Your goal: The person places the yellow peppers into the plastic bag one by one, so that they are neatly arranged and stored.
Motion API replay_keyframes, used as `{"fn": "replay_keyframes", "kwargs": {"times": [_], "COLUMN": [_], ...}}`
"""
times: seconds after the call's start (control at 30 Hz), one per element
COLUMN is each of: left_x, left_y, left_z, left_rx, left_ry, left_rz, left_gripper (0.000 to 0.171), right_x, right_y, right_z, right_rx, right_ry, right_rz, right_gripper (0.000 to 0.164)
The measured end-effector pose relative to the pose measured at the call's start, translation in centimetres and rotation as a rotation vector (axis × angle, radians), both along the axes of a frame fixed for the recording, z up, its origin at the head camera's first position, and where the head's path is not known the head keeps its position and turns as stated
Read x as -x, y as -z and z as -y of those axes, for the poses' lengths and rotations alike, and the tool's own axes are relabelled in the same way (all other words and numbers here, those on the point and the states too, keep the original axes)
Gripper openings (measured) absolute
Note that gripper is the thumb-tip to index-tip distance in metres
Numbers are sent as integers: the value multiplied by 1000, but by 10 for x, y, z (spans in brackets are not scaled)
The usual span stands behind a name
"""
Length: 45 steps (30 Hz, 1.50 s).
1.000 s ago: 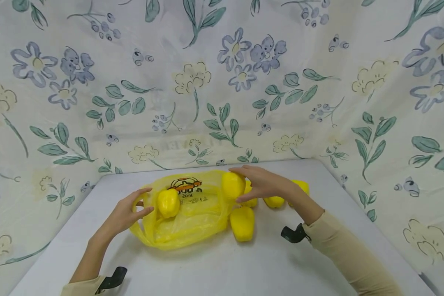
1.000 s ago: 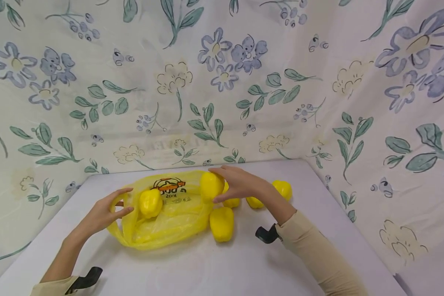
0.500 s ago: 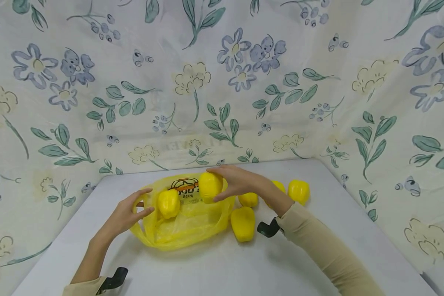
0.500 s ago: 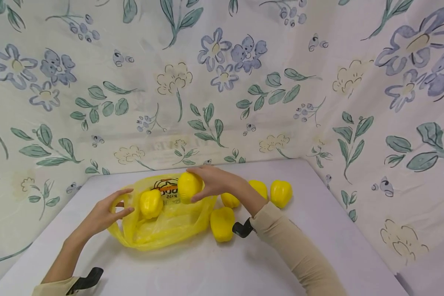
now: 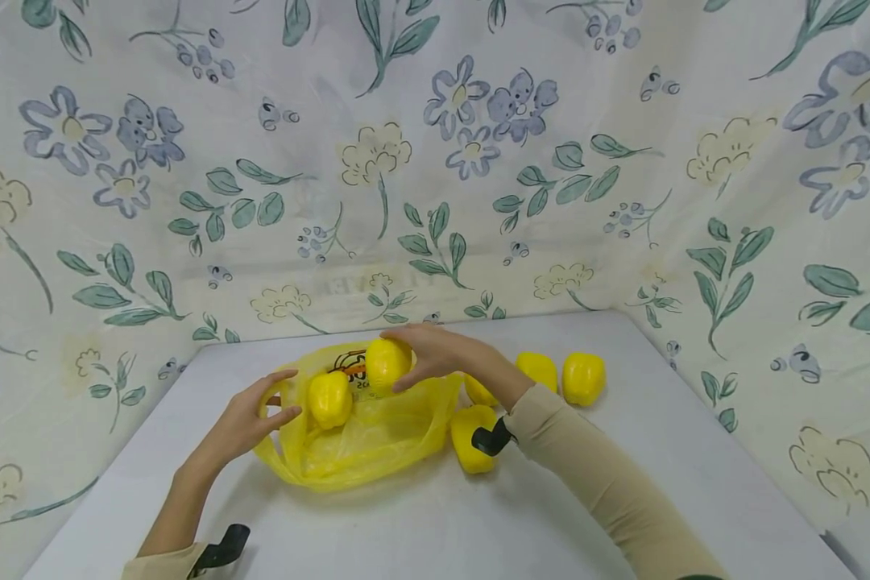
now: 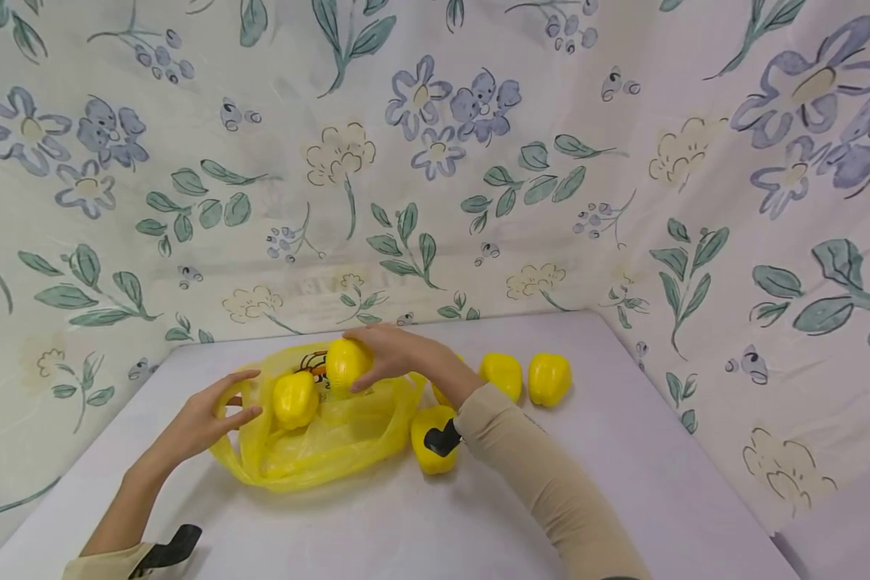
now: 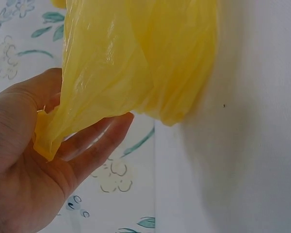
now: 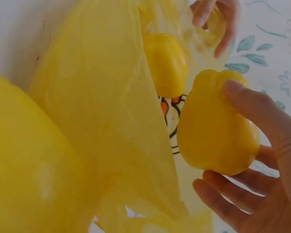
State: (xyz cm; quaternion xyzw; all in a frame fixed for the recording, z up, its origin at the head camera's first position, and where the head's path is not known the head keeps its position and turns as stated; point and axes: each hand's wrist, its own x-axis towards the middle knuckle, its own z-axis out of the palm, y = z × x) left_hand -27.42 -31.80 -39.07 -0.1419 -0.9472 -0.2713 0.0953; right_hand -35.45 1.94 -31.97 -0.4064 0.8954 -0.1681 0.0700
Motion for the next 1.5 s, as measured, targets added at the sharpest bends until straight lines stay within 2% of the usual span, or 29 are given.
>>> {"fn": "replay_keyframes", "kwargs": {"times": [0.33, 0.63, 1.03, 1.5], "left_x": [1, 1, 0, 1], "left_y": [-1, 0, 0, 2], "left_z": [0, 0, -1, 0], "left_rx": [3, -2, -21, -13], "left_ry": [-5, -5, 3, 12], "left_rz": [-6, 0, 11, -11], "left_gripper": [63, 64, 64, 64], "right_x": [8, 12, 16, 19], "right_y": [18, 31, 36, 40], "right_z": [26, 38, 45, 56], "right_rx": [-40, -55, -78, -73], "right_ry": [-29, 5, 24, 29], "right_rz": [33, 75, 67, 122], "right_gripper": [89, 88, 87, 85]}}
